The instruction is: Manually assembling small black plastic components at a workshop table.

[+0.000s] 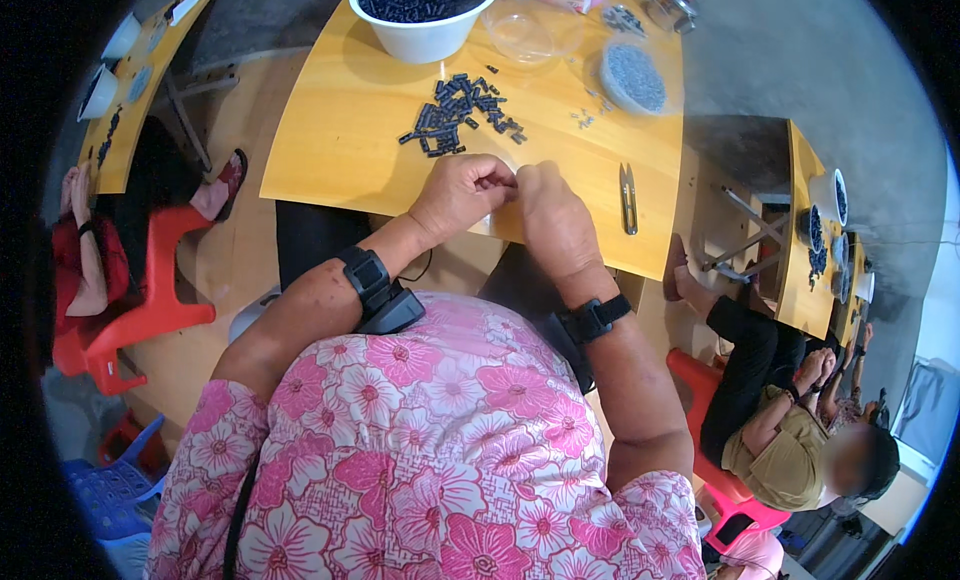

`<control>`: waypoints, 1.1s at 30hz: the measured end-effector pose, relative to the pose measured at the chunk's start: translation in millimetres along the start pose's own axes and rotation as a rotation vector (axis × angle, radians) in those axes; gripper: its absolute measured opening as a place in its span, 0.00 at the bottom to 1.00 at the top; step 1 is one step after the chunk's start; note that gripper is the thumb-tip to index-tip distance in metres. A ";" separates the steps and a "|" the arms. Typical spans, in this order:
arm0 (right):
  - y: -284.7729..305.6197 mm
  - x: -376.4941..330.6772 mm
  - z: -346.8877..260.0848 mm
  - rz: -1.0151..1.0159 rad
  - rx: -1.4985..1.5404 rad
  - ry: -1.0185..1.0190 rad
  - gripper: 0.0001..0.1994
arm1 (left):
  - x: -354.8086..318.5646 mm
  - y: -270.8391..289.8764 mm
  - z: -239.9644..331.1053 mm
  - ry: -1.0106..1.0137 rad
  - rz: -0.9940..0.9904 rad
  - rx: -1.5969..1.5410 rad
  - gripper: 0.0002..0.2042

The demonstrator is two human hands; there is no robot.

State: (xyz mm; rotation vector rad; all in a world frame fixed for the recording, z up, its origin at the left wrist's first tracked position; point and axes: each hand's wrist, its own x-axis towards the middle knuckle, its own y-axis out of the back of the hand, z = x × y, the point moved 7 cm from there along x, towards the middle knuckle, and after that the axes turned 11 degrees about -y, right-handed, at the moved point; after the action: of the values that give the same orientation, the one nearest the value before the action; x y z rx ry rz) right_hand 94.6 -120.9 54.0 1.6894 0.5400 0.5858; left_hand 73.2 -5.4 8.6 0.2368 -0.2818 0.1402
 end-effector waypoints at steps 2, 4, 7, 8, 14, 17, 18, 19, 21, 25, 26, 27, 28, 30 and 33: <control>-5.4 -0.3 13.3 0.070 0.184 -0.084 0.08 | 1.7 -1.0 -0.5 0.024 -0.013 0.004 0.06; -8.5 -5.2 17.7 0.137 0.374 -0.118 0.09 | 0.3 -0.7 -4.3 0.034 0.025 -0.058 0.05; -10.9 -13.6 27.9 0.161 0.713 -0.260 0.10 | 0.1 1.9 -6.8 -0.014 0.044 -0.059 0.06; -16.1 -16.4 34.4 0.119 0.855 -0.371 0.10 | 0.7 3.0 -5.6 -0.017 0.043 -0.059 0.06; -5.6 -16.7 12.9 0.255 0.625 -0.121 0.12 | -1.5 3.0 -5.8 0.051 0.011 -0.130 0.04; -7.3 -12.5 12.8 0.253 0.568 -0.090 0.13 | -1.3 2.5 -6.9 0.085 -0.005 -0.212 0.05; -7.3 -11.7 13.2 0.270 0.552 -0.087 0.13 | -1.1 2.6 -7.8 0.095 -0.009 -0.196 0.05; -6.9 -10.9 13.1 0.286 0.537 -0.083 0.12 | -0.9 2.9 -8.2 0.107 -0.013 -0.181 0.05; -6.7 -9.6 11.8 0.289 0.527 -0.085 0.12 | -0.8 3.8 -8.0 0.111 -0.019 -0.168 0.05; -6.2 -7.6 10.1 0.306 0.479 -0.091 0.12 | 1.1 4.9 -6.8 0.139 -0.030 -0.141 0.06; -5.8 -7.2 10.1 0.306 0.480 -0.089 0.12 | 1.9 5.2 -5.9 0.139 -0.029 -0.140 0.06; -5.0 -7.0 9.8 0.310 0.461 -0.085 0.12 | 2.3 4.4 -5.6 0.147 -0.039 -0.150 0.06; -4.0 -7.1 9.0 0.313 0.444 -0.080 0.13 | 2.1 3.5 -5.5 0.158 -0.048 -0.159 0.06; -2.2 -6.2 6.8 0.299 0.434 -0.066 0.13 | 1.8 2.7 -8.0 0.149 -0.041 -0.152 0.06; 1.7 0.1 9.5 0.229 0.529 -0.052 0.11 | -0.6 3.1 -9.7 0.108 0.002 -0.114 0.06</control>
State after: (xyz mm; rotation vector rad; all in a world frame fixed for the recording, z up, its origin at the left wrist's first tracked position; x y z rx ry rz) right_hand 100.8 -128.3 54.1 2.2829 0.4932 0.5921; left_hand 74.6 -0.1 0.0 0.1149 -0.1818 0.1384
